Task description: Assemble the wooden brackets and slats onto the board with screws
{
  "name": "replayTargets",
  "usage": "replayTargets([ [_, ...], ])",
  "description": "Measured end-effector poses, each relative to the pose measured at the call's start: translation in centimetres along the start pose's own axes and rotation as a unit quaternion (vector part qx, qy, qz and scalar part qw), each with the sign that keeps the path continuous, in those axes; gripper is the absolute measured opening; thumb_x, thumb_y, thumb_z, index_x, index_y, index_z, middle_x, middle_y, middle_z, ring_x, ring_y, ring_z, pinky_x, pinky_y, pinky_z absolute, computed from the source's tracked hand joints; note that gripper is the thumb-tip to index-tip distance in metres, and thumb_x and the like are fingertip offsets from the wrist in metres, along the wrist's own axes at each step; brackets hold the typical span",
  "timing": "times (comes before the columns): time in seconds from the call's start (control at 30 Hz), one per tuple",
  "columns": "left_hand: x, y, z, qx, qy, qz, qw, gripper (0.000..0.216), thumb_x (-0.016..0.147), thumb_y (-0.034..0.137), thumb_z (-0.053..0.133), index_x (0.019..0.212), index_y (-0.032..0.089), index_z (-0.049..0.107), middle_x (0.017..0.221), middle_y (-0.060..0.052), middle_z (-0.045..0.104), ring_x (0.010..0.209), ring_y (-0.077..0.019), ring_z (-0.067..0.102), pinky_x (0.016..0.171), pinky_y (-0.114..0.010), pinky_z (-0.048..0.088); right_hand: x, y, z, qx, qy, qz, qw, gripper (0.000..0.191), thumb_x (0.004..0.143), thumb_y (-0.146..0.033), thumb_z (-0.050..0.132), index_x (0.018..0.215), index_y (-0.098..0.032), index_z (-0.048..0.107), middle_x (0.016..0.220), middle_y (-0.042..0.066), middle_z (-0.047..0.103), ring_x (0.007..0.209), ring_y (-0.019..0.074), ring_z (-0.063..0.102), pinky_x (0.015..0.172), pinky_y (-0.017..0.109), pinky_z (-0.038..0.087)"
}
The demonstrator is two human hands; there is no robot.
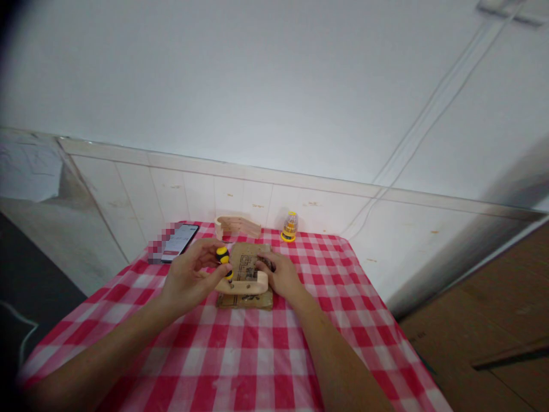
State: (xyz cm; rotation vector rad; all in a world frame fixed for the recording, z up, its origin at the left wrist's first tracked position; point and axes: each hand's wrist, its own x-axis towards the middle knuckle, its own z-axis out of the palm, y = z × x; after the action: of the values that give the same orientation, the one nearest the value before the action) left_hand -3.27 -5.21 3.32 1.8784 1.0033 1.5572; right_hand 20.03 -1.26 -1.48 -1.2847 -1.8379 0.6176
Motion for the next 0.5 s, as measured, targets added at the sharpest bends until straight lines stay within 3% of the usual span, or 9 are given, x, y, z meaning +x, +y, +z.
replayTargets([
  [0.5, 0.04, 0.14, 0.1, 0.032, 0.019, 0.039, 0.999, 0.029, 0.08, 0.021, 0.073, 0.105, 0.021, 0.059, 0.085, 0.001, 0.072, 0.068, -0.0128, 0.071, 0.063, -0.023, 0.061, -0.02, -0.31, -0.14, -0.003, 0.004, 0.001, 1.0, 0.032, 0.093, -0.044, 0.065, 0.115, -0.025, 0.078, 0.114, 0.009, 0.079, 0.101, 0.0288, 0.074, 0.092, 0.047, 0.058],
])
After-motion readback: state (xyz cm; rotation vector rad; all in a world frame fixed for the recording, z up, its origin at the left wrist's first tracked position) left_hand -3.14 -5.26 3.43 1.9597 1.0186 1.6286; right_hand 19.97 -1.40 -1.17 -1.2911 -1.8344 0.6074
